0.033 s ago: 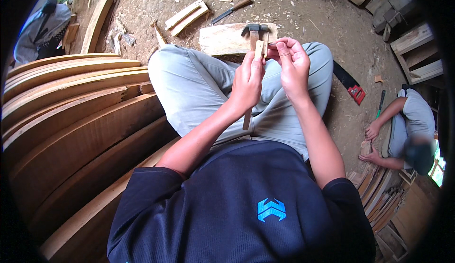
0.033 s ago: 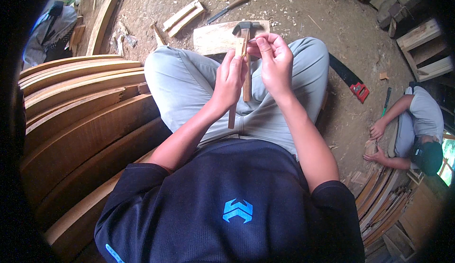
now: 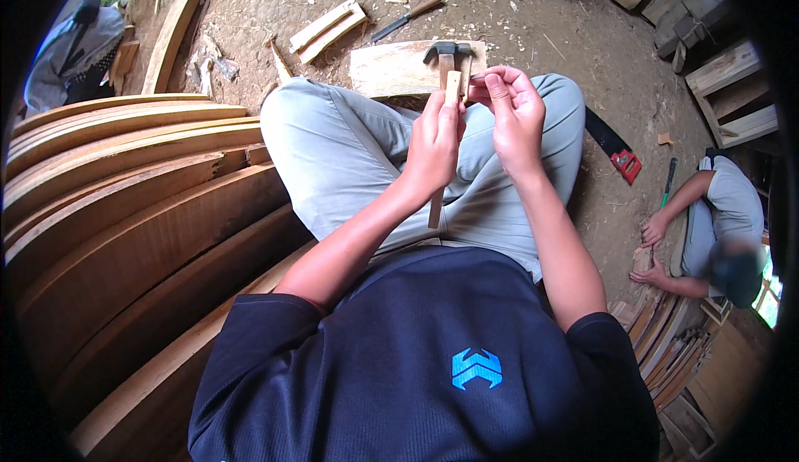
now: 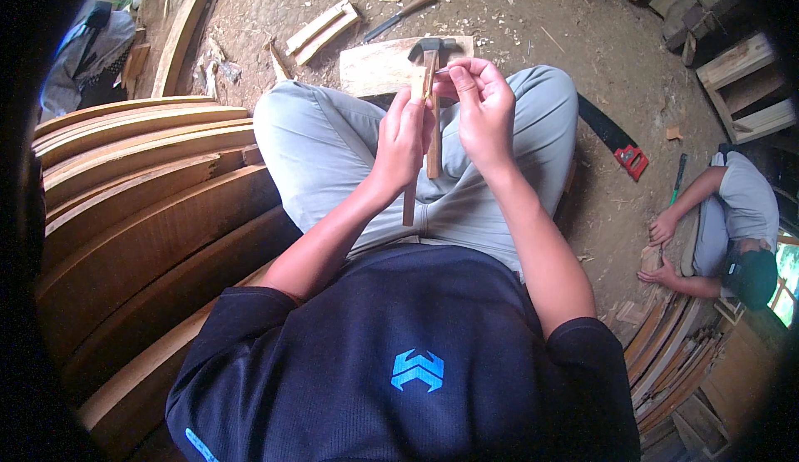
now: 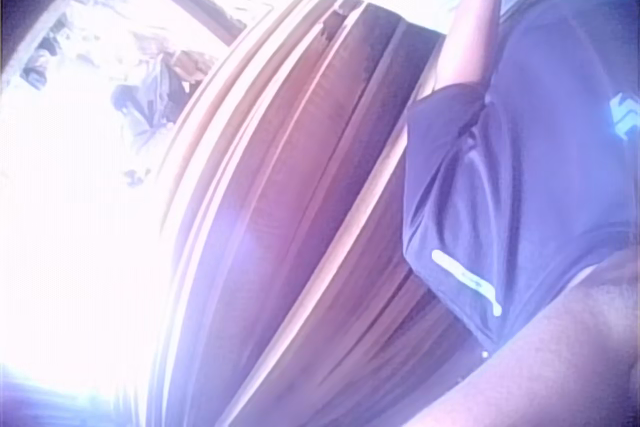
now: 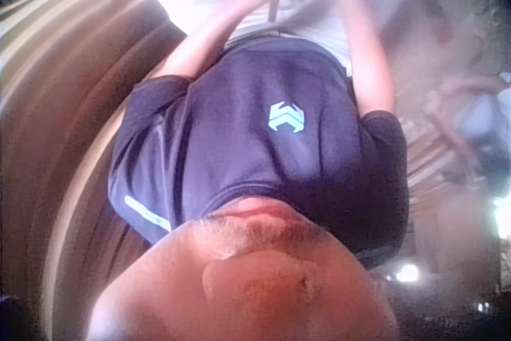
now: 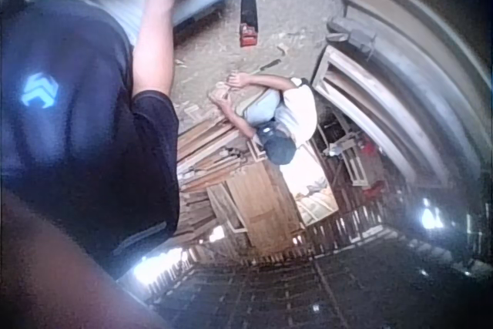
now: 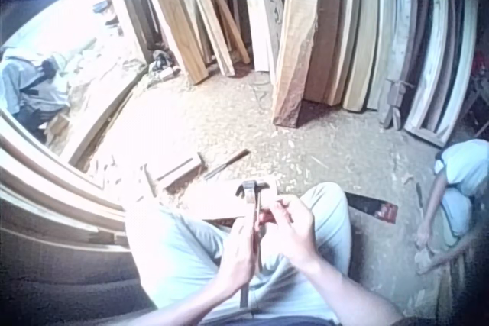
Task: The person sits on the ground and assembles small wooden pieces using a hammer and a knife. They repeatedly insert nails into the wood and strike them with the hammer, then use the knife to trim or adjust the pieces.
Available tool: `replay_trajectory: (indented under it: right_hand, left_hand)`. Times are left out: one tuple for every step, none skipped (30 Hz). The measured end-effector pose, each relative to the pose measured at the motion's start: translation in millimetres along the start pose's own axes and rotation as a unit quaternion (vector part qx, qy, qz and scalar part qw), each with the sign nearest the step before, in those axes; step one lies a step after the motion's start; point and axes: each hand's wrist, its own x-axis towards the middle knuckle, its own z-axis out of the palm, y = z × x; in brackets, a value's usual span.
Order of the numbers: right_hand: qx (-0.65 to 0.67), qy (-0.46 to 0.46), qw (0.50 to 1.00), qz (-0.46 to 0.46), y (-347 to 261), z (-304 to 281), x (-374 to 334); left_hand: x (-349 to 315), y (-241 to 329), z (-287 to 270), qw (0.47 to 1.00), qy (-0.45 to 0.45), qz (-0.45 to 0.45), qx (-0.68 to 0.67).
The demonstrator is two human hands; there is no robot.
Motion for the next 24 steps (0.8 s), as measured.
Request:
replay_trajectory:
  right_hand:
    - [-0.012, -0.005, 1.0, -0.01, -2, 1, -1]
    - [-0.024, -0.009, 0.999, -0.02, -4, 2, -2]
    - [-0.036, -0.013, 0.999, -0.03, -6, 2, -3]
    - [-0.051, -0.015, 0.998, -0.044, -6, 2, -4]
    - [-0.065, -0.018, 0.996, -0.058, -6, 2, -5]
    - [-0.08, -0.02, 0.994, -0.071, -6, 2, -7]
    - [-0.094, -0.017, 0.993, -0.064, -8, 3, -9]
    - [-0.107, -0.014, 0.992, -0.058, -10, 4, -11]
    - [-0.121, -0.011, 0.991, -0.051, -12, 5, -13]
    - [-0.213, -0.009, 0.967, -0.14, -12, 5, -14]
    - [-0.303, -0.004, 0.926, -0.226, -12, 5, -14]
    - [-0.388, 0.0, 0.869, -0.307, -12, 4, -15]
    - [-0.396, 0.002, 0.853, -0.34, -11, 3, -13]
    - [-0.403, 0.004, 0.835, -0.374, -9, 2, -10]
    - [-0.41, 0.006, 0.816, -0.407, -9, 2, -9]
    - [-0.404, 0.005, 0.822, -0.401, -11, 1, -8]
    - [-0.395, 0.007, 0.847, -0.355, -10, 1, -8]
    - [-0.386, 0.008, 0.87, -0.308, -9, 2, -8]
    - [-0.375, 0.01, 0.89, -0.26, -9, 3, -8]
    - [-0.384, -0.007, 0.893, -0.236, -10, 4, -4]
    - [-0.427, -0.028, 0.874, -0.232, -10, 3, -1]
    - [-0.469, -0.048, 0.852, -0.227, -10, 1, 1]
    - [-0.509, -0.069, 0.829, -0.222, -11, 1, 1]
    - [-0.533, -0.088, 0.817, -0.204, -15, 3, 1]
  left_hand:
    - [0, -1, -3, 0.999, -0.007, -0.024, -0.047]
    - [1, 2, -4, 0.994, -0.014, -0.047, -0.093]
    - [1, 4, -3, 0.997, -0.012, -0.04, -0.071]
    - [1, 7, -2, 0.998, -0.01, -0.033, -0.049]
    - [1, 13, -1, 0.999, -0.008, -0.027, -0.028]
    - [1, 15, 6, 0.998, 0.022, 0.039, -0.051]
    - [2, 13, 5, 0.998, 0.027, 0.036, -0.034]
    - [4, 10, 3, 0.999, 0.031, 0.033, -0.016]
    - [6, 8, 1, 0.999, 0.036, 0.03, 0.001]
    - [7, 6, 1, 0.998, 0.05, 0.033, 0.01]
    - [9, 5, 2, 0.997, 0.062, 0.036, 0.019]
    - [9, 5, 2, 0.996, 0.074, 0.039, 0.027]
    - [9, 4, 3, 0.997, 0.062, 0.03, 0.019]
    - [9, 5, 4, 0.998, 0.05, 0.023, 0.011]
    - [10, 7, 4, 0.999, 0.038, 0.015, 0.004]
    - [10, 8, 4, 0.999, 0.041, 0.011, 0.007]
    - [12, 9, 3, 0.999, 0.043, 0.008, 0.01]
    - [14, 10, 3, 0.999, 0.045, 0.004, 0.013]
    - [15, 12, 3, 0.996, 0.072, 0.026, 0.051]
    - [18, 16, 3, 0.99, 0.097, 0.049, 0.087]
    - [20, 18, 3, 0.982, 0.123, 0.071, 0.123]
    - [22, 16, 1, 0.979, 0.12, 0.098, 0.134]
    - [24, 12, -4, 0.972, 0.111, 0.099, 0.18]
    - [25, 8, -10, 0.964, 0.103, 0.099, 0.226]
